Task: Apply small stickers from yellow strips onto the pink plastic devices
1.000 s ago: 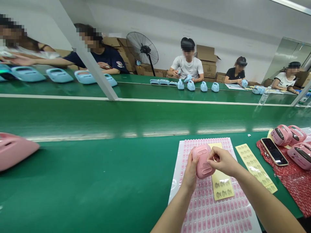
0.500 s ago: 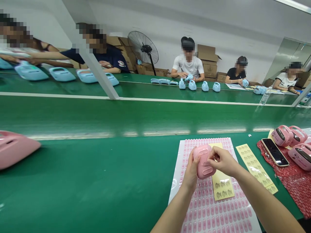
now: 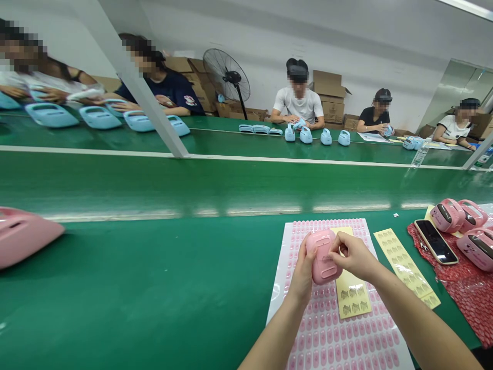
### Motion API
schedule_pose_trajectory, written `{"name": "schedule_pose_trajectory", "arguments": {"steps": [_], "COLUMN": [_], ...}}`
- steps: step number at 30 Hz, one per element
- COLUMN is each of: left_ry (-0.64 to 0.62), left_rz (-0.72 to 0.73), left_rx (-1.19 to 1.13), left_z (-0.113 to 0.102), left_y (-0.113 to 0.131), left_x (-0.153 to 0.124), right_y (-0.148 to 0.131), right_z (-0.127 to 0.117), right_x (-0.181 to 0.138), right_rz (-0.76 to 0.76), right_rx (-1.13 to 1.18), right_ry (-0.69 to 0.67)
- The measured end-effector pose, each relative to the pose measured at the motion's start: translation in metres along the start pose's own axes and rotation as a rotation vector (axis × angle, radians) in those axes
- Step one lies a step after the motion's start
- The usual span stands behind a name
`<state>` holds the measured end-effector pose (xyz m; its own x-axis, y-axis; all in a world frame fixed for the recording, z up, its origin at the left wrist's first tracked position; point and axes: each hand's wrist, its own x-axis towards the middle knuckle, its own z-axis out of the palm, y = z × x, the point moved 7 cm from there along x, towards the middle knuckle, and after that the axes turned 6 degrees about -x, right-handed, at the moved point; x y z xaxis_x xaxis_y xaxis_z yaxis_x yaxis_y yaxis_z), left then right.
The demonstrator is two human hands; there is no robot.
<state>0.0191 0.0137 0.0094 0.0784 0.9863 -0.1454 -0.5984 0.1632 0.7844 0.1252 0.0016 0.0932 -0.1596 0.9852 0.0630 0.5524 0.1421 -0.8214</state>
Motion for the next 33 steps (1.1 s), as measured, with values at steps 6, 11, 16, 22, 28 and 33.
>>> {"name": "schedule_pose_trajectory", "arguments": {"steps": [6, 11, 16, 22, 28, 33], "left_ry": [0.016, 0.025, 0.027, 0.016, 0.007, 0.022], "left_rz": [-0.004, -0.003, 0.006, 0.01, 0.014, 0.038], "left_rx": [0.003, 0.009, 0.002, 0.019, 0.043, 0.04], "left_z": [-0.001, -0.002, -0.003, -0.001, -0.001, -0.001], "left_y": [0.001, 0.0, -0.001, 0.001, 0.0, 0.0], "left_x": [-0.001, 0.0, 0.001, -0.002, -0.003, -0.003], "right_y": [-0.001, -0.002, -0.004, -0.01, -0.003, -0.006], "right_z": [0.0, 0.0, 0.001, 0.001, -0.001, 0.0], "right_x": [-0.001, -0.002, -0.003, -0.008, -0.007, -0.01], "right_rz": [-0.02, -0.06, -0.127, -0.235, -0.179, -0.231], "right_rx": [-0.032, -0.09, -0.165, -0.2, -0.208, -0.173], "right_ry": [0.022, 0.061, 0.092, 0.141, 0.208, 0.298]}}
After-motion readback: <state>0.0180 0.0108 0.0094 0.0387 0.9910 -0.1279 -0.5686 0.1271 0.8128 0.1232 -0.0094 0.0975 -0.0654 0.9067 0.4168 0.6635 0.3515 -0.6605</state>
